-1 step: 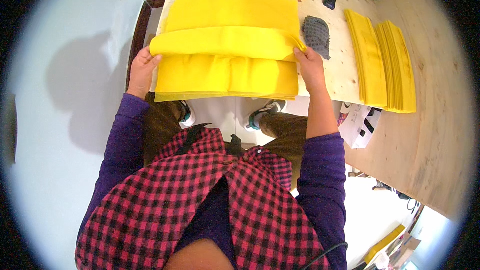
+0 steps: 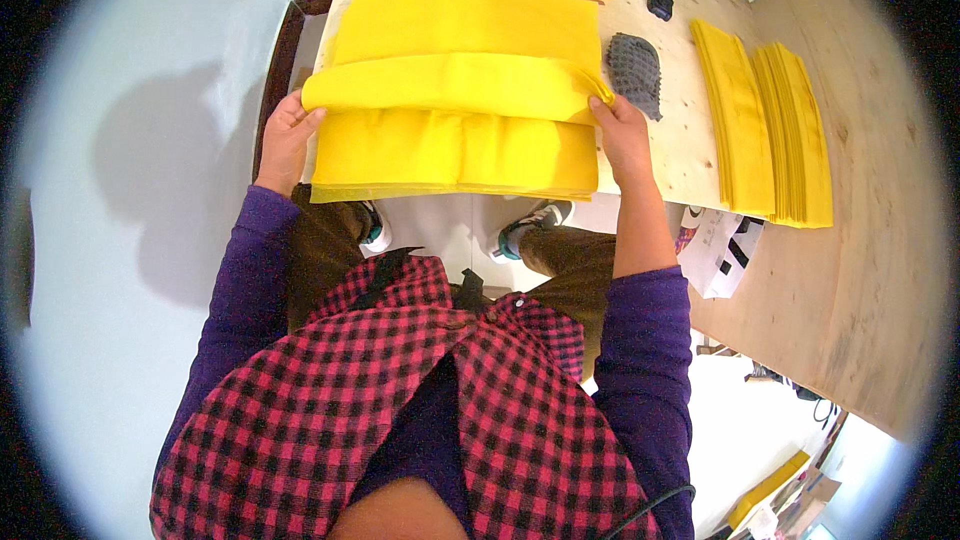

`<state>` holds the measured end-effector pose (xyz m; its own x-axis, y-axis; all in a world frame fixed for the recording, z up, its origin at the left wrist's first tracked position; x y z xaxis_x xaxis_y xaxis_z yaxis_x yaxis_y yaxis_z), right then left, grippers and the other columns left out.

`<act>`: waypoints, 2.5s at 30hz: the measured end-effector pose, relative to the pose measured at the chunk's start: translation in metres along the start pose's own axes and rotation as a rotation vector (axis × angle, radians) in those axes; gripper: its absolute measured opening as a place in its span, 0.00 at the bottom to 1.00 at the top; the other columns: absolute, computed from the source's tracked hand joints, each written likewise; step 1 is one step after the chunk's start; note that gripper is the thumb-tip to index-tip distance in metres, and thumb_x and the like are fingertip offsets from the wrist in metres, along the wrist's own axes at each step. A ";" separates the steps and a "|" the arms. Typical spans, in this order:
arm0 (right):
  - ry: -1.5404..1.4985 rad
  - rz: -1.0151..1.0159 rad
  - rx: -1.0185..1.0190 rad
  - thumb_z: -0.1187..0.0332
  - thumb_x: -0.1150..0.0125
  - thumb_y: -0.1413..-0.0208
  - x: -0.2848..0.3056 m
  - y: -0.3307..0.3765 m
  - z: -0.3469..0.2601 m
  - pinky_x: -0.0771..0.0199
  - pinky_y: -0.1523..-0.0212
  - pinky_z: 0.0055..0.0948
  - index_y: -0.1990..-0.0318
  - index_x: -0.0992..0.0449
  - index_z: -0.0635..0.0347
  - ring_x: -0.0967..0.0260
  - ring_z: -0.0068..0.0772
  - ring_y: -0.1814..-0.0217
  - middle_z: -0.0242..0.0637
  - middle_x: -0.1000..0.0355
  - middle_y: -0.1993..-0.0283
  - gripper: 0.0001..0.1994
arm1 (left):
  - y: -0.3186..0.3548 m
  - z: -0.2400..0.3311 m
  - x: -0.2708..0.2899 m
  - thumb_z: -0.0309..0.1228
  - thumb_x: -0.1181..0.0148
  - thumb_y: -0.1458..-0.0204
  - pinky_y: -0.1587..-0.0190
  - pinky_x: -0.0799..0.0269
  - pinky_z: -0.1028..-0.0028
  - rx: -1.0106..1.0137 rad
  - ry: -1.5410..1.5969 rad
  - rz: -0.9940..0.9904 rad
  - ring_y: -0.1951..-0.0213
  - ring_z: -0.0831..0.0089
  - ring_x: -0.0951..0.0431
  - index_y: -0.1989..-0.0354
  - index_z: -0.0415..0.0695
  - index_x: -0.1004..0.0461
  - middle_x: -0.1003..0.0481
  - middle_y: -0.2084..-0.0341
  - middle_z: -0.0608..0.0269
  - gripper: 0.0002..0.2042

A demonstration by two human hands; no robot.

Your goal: The person folds yellow fabric sheets on a wooden table. They smooth each sheet, fold it in half, then fold again to create a compact stack, repeating the process for multiple sheets.

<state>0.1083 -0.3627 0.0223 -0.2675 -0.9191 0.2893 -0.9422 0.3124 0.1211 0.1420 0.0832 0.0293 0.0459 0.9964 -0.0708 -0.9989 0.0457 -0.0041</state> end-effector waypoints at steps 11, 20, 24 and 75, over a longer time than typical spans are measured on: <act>-0.091 0.053 0.111 0.63 0.45 0.38 0.003 0.002 -0.011 0.35 0.58 0.19 0.55 0.24 0.64 0.35 0.16 0.62 0.26 0.26 0.64 0.13 | -0.021 0.046 -0.009 0.20 0.45 0.46 0.53 0.32 0.80 -0.143 -0.125 -0.009 0.59 0.81 0.25 0.36 0.41 0.41 0.22 0.62 0.62 0.26; 0.117 0.254 0.284 0.65 0.46 0.39 0.003 -0.009 -0.012 0.34 0.67 0.23 0.60 0.24 0.65 0.38 0.17 0.70 0.31 0.28 0.73 0.11 | -0.033 0.044 -0.006 0.20 0.44 0.46 0.56 0.33 0.82 -0.165 -0.145 0.032 0.64 0.83 0.26 0.36 0.43 0.41 0.22 0.69 0.64 0.28; 0.281 0.263 0.352 0.64 0.46 0.40 -0.003 -0.004 -0.012 0.35 0.70 0.29 0.68 0.28 0.67 0.41 0.25 0.74 0.41 0.35 0.78 0.12 | -0.025 0.033 -0.007 0.20 0.44 0.46 0.58 0.34 0.82 -0.136 -0.118 0.032 0.67 0.83 0.28 0.36 0.44 0.41 0.22 0.69 0.64 0.27; 0.180 0.172 0.156 0.67 0.41 0.44 0.000 0.000 0.020 0.39 0.71 0.24 0.67 0.29 0.67 0.45 0.21 0.74 0.31 0.37 0.77 0.10 | -0.016 0.031 -0.013 0.23 0.46 0.43 0.63 0.31 0.80 -0.104 -0.266 0.247 0.68 0.79 0.26 0.47 0.40 0.31 0.23 0.67 0.61 0.15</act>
<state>0.1041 -0.3676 0.0034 -0.3992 -0.7940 0.4584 -0.9094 0.4065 -0.0878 0.1571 0.0722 0.0615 -0.2119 0.9608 0.1788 -0.9738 -0.1921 -0.1217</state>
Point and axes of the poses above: each hand's wrist, its own y-axis away from the middle knuckle, its own x-axis out of the back of the hand, z = x × y, the point moved 6 cm from there along -y, towards the middle knuckle
